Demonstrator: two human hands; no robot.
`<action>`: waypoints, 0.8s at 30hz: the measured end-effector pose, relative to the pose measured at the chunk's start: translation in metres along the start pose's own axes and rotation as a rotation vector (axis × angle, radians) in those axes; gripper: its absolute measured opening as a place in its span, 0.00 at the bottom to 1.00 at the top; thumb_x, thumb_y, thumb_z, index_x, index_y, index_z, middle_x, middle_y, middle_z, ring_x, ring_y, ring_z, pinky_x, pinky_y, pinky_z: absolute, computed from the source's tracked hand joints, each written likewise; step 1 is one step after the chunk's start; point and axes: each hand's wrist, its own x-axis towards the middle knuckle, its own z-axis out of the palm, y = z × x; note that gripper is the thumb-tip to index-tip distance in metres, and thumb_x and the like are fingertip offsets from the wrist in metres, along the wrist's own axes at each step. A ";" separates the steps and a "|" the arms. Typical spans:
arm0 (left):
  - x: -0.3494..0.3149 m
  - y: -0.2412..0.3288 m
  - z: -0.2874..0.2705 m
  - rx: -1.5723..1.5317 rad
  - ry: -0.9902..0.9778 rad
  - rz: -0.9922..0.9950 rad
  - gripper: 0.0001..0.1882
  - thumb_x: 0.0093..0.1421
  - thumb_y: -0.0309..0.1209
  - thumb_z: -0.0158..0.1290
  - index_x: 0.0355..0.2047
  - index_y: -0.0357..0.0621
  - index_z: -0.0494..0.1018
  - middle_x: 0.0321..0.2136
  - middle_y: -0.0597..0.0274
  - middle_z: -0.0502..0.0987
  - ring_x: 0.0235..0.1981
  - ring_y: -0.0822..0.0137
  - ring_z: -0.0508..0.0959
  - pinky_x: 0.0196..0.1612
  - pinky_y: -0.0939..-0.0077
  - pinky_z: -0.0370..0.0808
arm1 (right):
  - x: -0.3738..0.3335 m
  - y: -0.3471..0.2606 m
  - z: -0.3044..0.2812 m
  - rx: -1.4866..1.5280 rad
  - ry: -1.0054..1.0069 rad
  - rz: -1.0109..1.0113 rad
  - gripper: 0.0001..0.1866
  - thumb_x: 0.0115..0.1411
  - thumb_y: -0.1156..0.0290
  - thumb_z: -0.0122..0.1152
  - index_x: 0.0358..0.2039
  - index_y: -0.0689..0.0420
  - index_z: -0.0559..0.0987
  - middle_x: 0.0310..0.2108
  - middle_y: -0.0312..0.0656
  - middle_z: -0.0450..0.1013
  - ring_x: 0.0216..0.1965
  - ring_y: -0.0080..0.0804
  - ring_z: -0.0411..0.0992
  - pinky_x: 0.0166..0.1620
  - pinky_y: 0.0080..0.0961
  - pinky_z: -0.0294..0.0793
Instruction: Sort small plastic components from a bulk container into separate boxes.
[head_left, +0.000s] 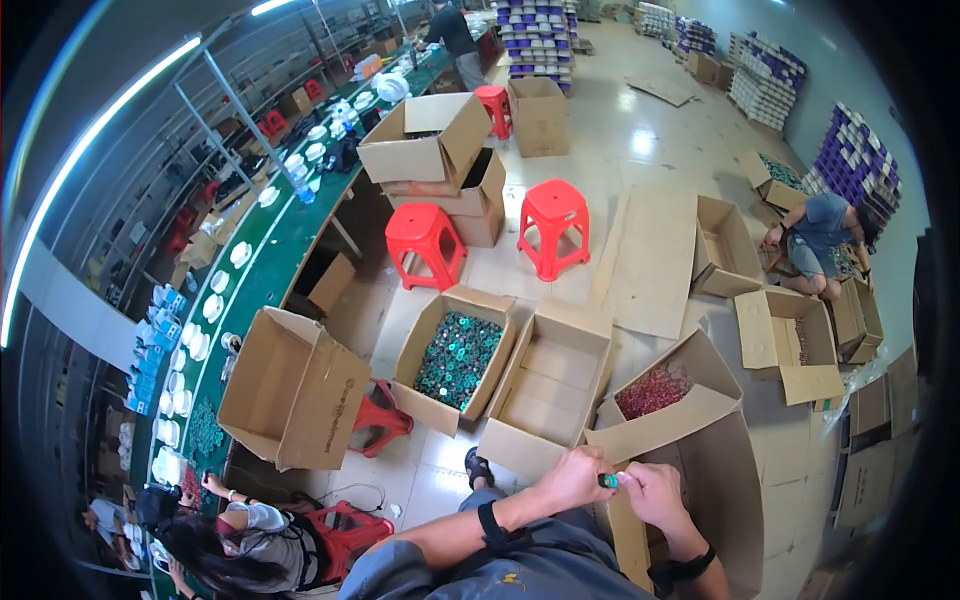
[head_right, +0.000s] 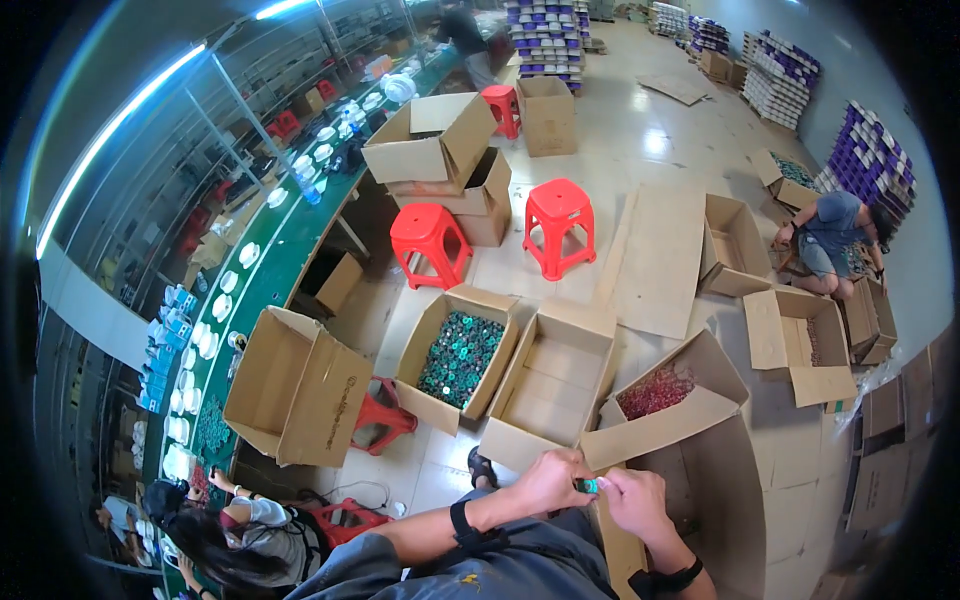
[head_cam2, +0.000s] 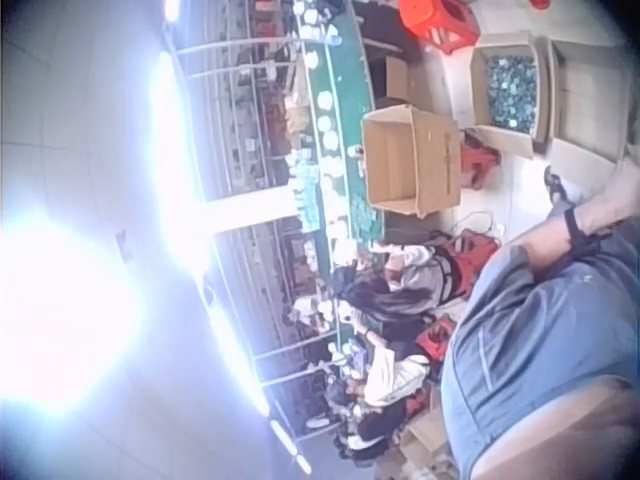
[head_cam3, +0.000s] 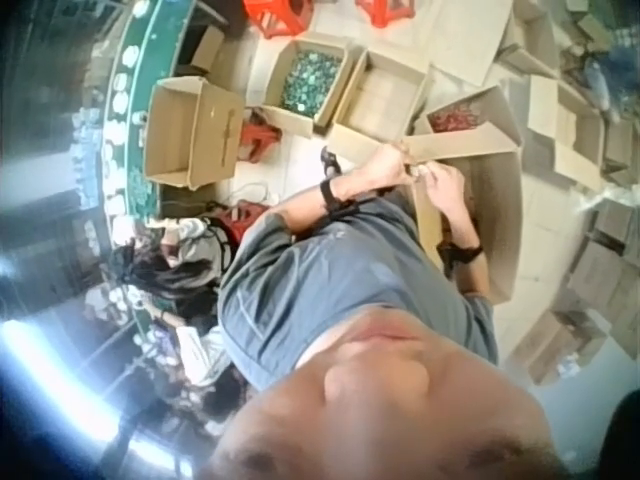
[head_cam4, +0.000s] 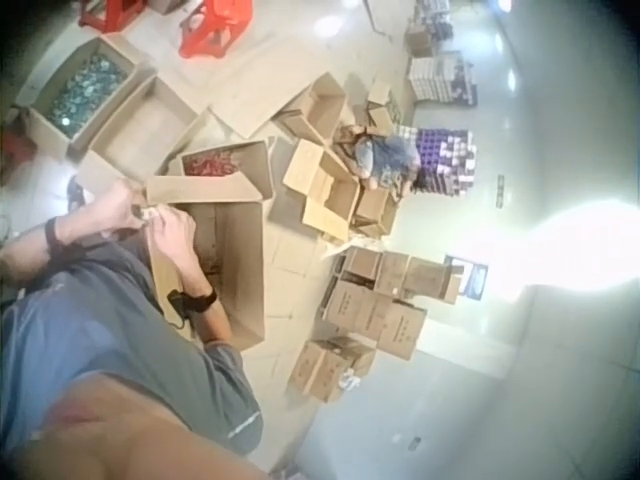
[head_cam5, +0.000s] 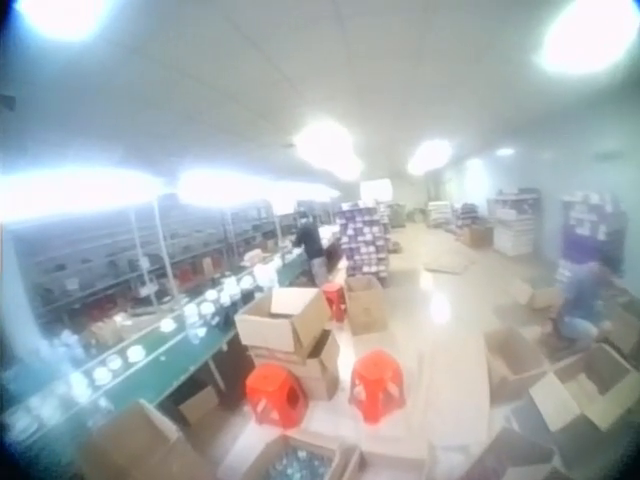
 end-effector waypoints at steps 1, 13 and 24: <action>-0.001 0.002 0.000 0.000 0.001 -0.005 0.15 0.44 0.36 0.68 0.33 0.45 0.84 0.25 0.53 0.76 0.30 0.50 0.79 0.37 0.56 0.77 | -0.002 0.002 0.004 0.094 -0.030 -0.049 0.10 0.59 0.67 0.62 0.23 0.56 0.77 0.19 0.49 0.72 0.22 0.51 0.73 0.25 0.43 0.70; 0.002 0.006 -0.011 0.000 -0.003 -0.003 0.15 0.41 0.35 0.69 0.29 0.42 0.83 0.24 0.53 0.77 0.30 0.50 0.80 0.38 0.58 0.78 | 0.009 0.001 0.002 0.107 -0.048 -0.086 0.11 0.59 0.67 0.63 0.22 0.57 0.77 0.18 0.50 0.71 0.21 0.50 0.73 0.24 0.41 0.70; 0.000 0.004 -0.025 -0.056 0.024 -0.019 0.14 0.40 0.34 0.69 0.27 0.43 0.83 0.24 0.53 0.79 0.28 0.51 0.80 0.36 0.59 0.78 | 0.016 -0.005 -0.006 0.090 -0.105 -0.023 0.10 0.61 0.65 0.61 0.25 0.56 0.79 0.20 0.50 0.71 0.23 0.50 0.74 0.26 0.39 0.70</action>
